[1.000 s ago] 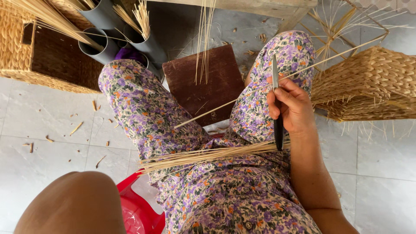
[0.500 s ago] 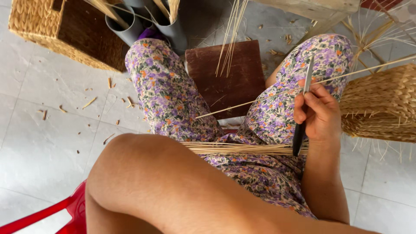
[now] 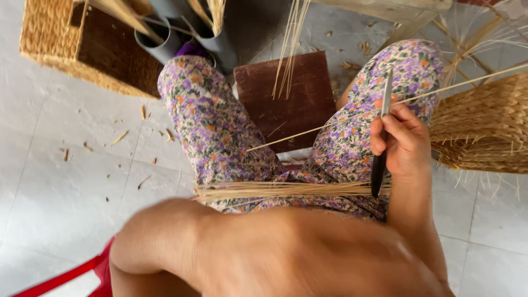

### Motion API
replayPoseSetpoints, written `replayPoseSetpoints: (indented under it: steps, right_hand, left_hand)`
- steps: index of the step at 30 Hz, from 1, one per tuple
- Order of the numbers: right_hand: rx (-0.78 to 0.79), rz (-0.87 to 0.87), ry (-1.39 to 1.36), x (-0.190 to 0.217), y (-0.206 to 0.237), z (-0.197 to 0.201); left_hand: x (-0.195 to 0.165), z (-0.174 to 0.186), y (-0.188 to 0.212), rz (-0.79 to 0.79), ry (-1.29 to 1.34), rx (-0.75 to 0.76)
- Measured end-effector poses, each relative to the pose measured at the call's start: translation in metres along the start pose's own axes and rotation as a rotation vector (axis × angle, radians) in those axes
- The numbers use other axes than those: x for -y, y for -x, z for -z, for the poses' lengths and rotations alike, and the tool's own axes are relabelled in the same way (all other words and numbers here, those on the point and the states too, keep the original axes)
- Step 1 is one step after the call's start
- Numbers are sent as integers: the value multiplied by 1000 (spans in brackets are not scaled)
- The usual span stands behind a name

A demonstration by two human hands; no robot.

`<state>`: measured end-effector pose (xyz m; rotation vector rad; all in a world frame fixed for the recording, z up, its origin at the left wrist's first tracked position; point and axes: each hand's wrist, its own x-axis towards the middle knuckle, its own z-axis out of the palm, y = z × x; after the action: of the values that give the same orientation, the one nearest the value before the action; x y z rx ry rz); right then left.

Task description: The person sits with a bundle of thin bamboo sticks across their lap and uses a small knife to split and peel thin strips off the sticks one at a time, letting the split pieces fall to the floor while holding the bundle in place with their legs.

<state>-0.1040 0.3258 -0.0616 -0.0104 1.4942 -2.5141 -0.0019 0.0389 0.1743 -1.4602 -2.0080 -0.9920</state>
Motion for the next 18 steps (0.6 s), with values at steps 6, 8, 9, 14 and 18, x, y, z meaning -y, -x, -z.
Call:
replayPoseSetpoints:
  steps: [6,8,9,14,18]
  right_hand:
    - [-44,30,47,10,10,-27]
    - [-1,53,61,15,13,-38]
    - [36,67,69,17,15,-43]
    - [103,64,112,22,15,-63]
    - [96,51,115,19,14,-60]
  left_hand:
    - [65,-40,58,532,-206,7]
    - [78,-62,74,589,-233,-1]
    - [82,-70,83,604,-227,5]
    - [84,-94,110,846,-60,17]
    - [80,-85,119,816,-44,-53]
